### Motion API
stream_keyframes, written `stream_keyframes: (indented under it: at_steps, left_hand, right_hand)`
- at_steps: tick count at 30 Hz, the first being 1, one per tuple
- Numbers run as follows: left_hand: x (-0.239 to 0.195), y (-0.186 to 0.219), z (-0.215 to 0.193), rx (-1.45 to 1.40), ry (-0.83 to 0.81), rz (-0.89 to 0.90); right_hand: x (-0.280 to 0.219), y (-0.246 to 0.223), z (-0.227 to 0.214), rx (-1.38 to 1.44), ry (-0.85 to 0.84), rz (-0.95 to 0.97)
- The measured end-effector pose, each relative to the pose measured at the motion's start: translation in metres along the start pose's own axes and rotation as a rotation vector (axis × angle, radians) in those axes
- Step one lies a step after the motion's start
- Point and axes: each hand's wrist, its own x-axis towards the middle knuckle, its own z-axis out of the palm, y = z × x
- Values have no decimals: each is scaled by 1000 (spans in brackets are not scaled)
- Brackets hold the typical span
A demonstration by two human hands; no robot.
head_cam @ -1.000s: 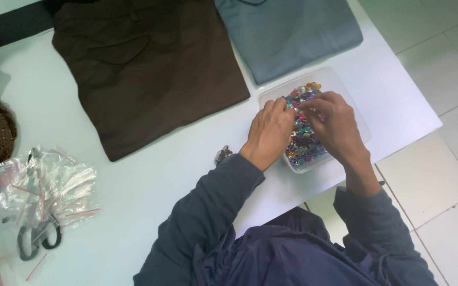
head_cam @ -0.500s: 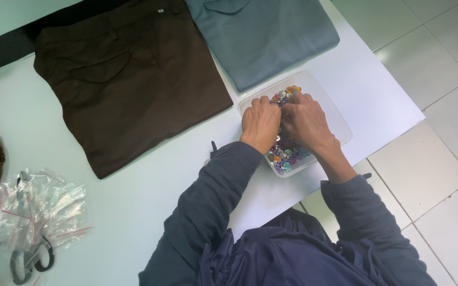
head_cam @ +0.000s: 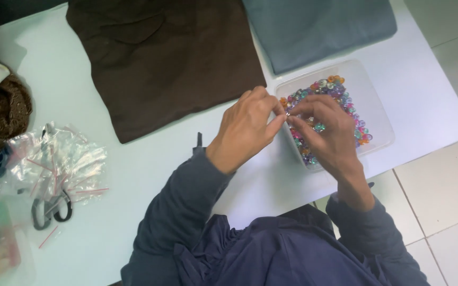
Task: Sorting small decorative beads and packaging them into small resealable plastic bags.
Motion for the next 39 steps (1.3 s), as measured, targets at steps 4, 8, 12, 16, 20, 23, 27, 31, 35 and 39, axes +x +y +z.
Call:
stream_keyframes:
  at_steps: [4,8,12,16,20,23,27,31,35,39]
  left_hand:
    - [-42,-9,-34,-94,-87,-106]
    - [-70,-35,-19,-92,-105,-236]
    - [-85,-65,16,-50,-124,-330]
    - [-84,-62,24,-54,-145,-369]
    - [-82,-58,23,1,-209,-383]
    - [-79,-46,16,43,-195,-341]
    - [-63,-17,11,-46,99,-84]
    - [-24,7,31,-76,172,62]
    - [20,9,85,141,167,170]
    - [48,3,132,466,86,166]
  right_hand:
    - [-13,-25,36,94,-50,-38]
    - [-26,-19,79,47,-115,-49]
    - [-28,0,103,-131,-188,42]
    - [-28,0,107,-126,-205,97]
    - [-27,-9,102,-157,-232,104]
    - [-29,-20,86,-149,-177,20]
    - [-40,-36,54,-112,-78,-121]
    - [-26,-20,-2,-152,20,-129]
    - [-11,48,-22,-296,-24,2]
    - [-6,96,-9,-497,-282,308]
